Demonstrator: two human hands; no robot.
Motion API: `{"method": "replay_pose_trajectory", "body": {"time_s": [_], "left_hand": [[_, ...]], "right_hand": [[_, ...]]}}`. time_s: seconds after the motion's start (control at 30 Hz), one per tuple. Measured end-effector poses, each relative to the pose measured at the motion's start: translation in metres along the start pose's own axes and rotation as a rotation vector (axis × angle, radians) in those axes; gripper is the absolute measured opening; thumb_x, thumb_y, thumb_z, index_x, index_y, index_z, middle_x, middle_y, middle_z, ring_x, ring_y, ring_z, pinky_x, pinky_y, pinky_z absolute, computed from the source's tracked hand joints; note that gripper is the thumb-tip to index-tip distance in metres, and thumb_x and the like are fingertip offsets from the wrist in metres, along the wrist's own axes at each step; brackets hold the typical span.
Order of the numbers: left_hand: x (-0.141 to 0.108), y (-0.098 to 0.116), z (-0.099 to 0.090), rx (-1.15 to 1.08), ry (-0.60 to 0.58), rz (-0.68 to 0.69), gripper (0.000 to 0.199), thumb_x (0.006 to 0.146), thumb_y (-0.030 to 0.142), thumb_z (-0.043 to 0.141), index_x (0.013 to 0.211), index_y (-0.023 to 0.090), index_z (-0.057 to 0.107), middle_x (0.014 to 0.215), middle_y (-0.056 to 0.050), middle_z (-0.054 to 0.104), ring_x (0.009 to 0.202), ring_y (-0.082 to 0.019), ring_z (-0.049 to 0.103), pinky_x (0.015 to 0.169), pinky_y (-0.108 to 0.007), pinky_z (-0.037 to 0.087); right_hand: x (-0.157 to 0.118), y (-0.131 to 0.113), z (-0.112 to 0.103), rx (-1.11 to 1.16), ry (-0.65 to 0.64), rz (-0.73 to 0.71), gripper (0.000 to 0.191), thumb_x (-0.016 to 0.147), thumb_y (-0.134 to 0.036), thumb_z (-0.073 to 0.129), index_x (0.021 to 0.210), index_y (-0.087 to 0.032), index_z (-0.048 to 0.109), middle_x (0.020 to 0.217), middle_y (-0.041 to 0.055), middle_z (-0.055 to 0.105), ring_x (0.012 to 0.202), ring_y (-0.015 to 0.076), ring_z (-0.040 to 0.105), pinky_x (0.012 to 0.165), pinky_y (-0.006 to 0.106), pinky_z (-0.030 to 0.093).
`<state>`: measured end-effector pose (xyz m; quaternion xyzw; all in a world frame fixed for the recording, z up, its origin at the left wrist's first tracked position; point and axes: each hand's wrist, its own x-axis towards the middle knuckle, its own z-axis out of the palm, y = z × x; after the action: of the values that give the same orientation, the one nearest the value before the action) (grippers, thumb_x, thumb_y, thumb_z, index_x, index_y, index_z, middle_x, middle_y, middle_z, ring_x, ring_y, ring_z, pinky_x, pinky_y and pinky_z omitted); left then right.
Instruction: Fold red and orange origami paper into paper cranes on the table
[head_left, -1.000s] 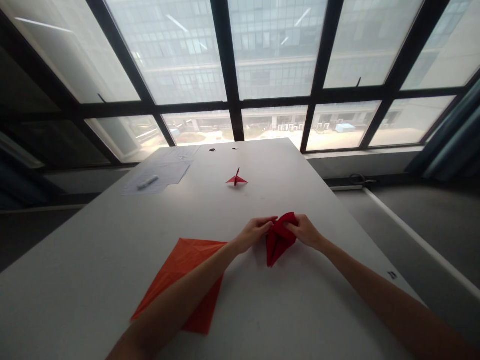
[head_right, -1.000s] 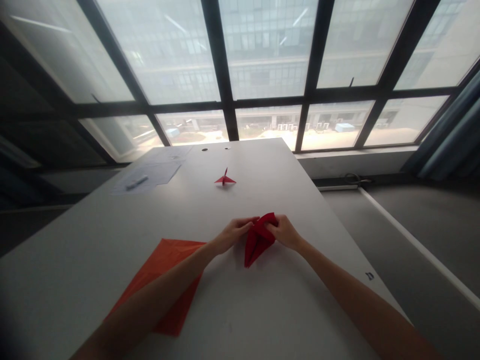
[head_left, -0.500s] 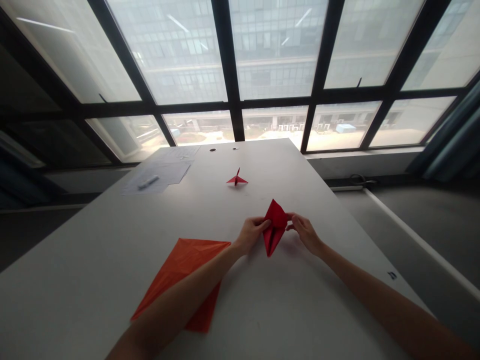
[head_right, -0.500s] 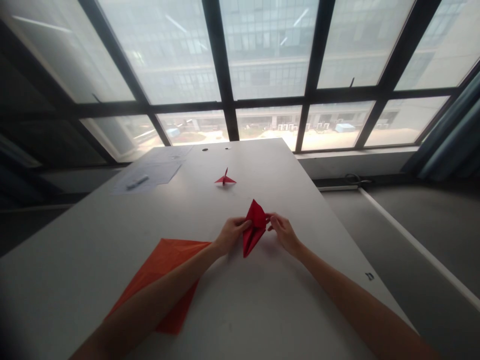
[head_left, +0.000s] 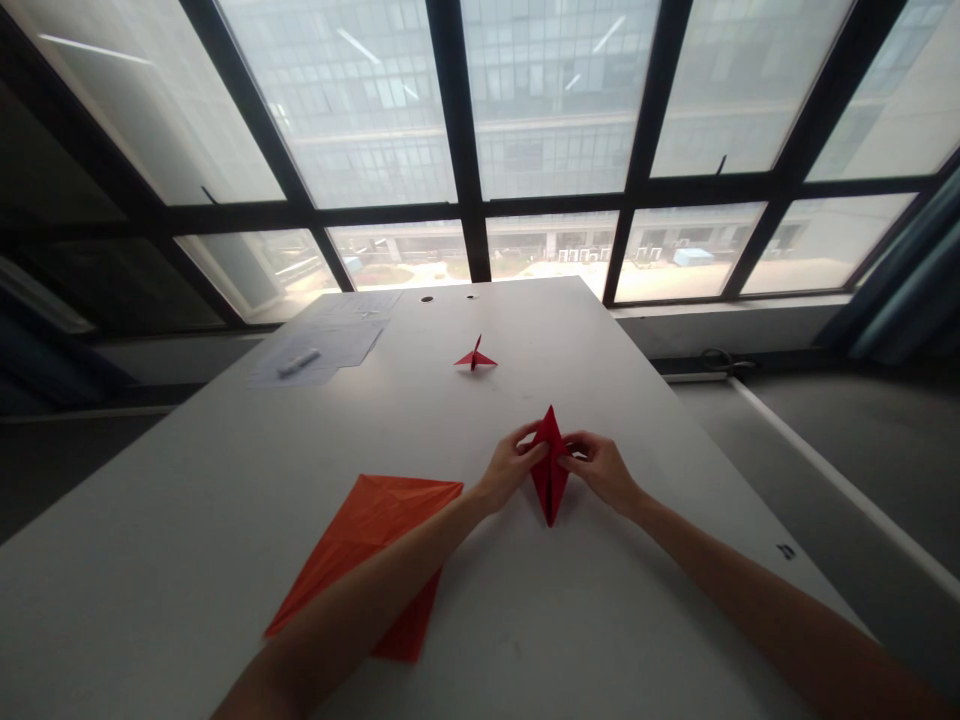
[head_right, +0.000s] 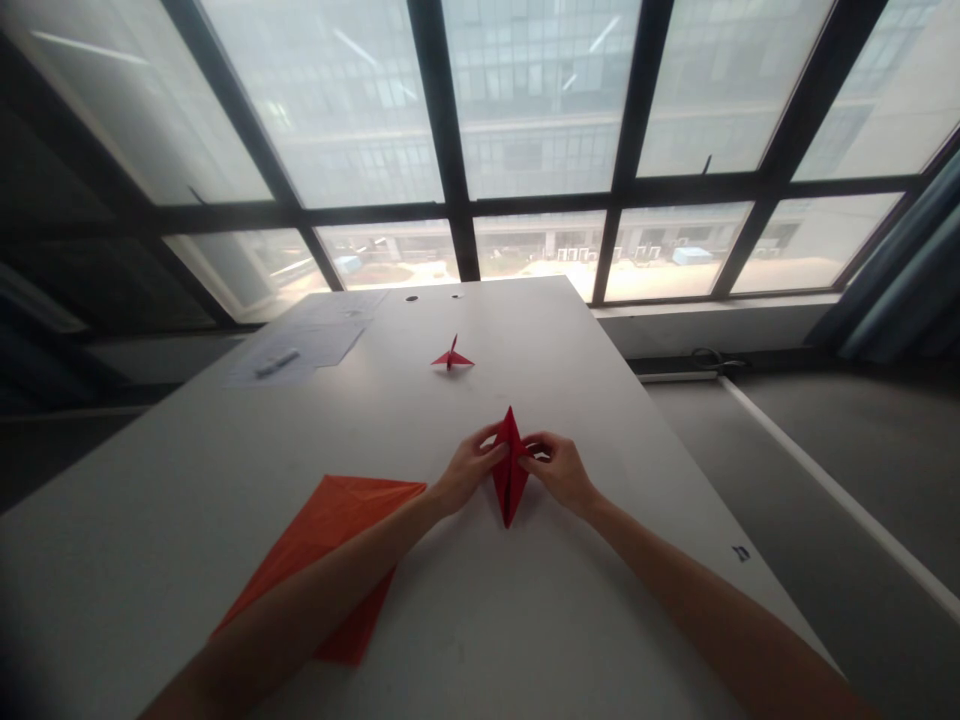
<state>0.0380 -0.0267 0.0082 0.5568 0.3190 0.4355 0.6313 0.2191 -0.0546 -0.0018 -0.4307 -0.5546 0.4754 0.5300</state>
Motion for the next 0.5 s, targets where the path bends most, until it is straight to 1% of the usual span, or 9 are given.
{"method": "replay_pose_trajectory", "body": {"time_s": [0.07,0.17,0.27,0.4,0.5], "left_hand": [[-0.0013,0.0008,0.0018,-0.056,-0.032,-0.029,0.052,0.080,0.039,0.073,0.126,0.019,0.062,0.116,-0.011,0.067,0.096,-0.023,0.065,0.083,-0.032,0.051],[-0.0030,0.0012,0.0032,-0.065,-0.023,-0.032,0.041,0.079,0.039,0.073,0.112,0.014,0.068,0.104,-0.010,0.070,0.089,-0.022,0.065,0.079,-0.030,0.050],[-0.0038,-0.0009,0.0033,-0.080,-0.004,-0.059,0.034,0.079,0.039,0.073,0.099,0.011,0.072,0.092,-0.010,0.071,0.082,-0.021,0.064,0.075,-0.030,0.050],[-0.0039,-0.0068,0.0040,-0.111,0.045,-0.090,0.037,0.074,0.036,0.078,0.100,0.011,0.072,0.095,-0.010,0.070,0.081,-0.019,0.063,0.076,-0.030,0.049],[-0.0040,-0.0083,0.0050,-0.115,0.052,-0.093,0.041,0.075,0.039,0.076,0.106,0.012,0.071,0.097,-0.010,0.070,0.085,-0.020,0.063,0.078,-0.030,0.049]], "right_hand": [[-0.0005,-0.0021,-0.0001,0.001,0.007,0.002,0.030,0.068,-0.033,0.080,0.092,-0.016,0.071,0.088,0.0077,0.072,0.078,0.0203,0.065,0.070,0.033,0.054],[-0.0024,-0.0060,0.0018,0.030,0.007,0.031,0.030,0.070,-0.035,0.079,0.092,-0.016,0.071,0.088,0.0077,0.072,0.079,0.0204,0.065,0.070,0.032,0.054],[-0.0038,-0.0076,0.0040,0.060,-0.014,0.040,0.027,0.074,-0.038,0.076,0.090,-0.016,0.073,0.094,0.0089,0.072,0.081,0.0206,0.065,0.070,0.032,0.054],[-0.0037,-0.0056,0.0054,0.028,-0.023,0.010,0.023,0.071,-0.036,0.078,0.080,-0.016,0.072,0.096,0.0087,0.071,0.082,0.0203,0.064,0.070,0.031,0.053],[-0.0036,-0.0032,0.0057,0.009,-0.017,-0.001,0.021,0.068,-0.033,0.080,0.076,-0.016,0.070,0.092,0.0075,0.071,0.082,0.0197,0.064,0.074,0.032,0.053]]}}
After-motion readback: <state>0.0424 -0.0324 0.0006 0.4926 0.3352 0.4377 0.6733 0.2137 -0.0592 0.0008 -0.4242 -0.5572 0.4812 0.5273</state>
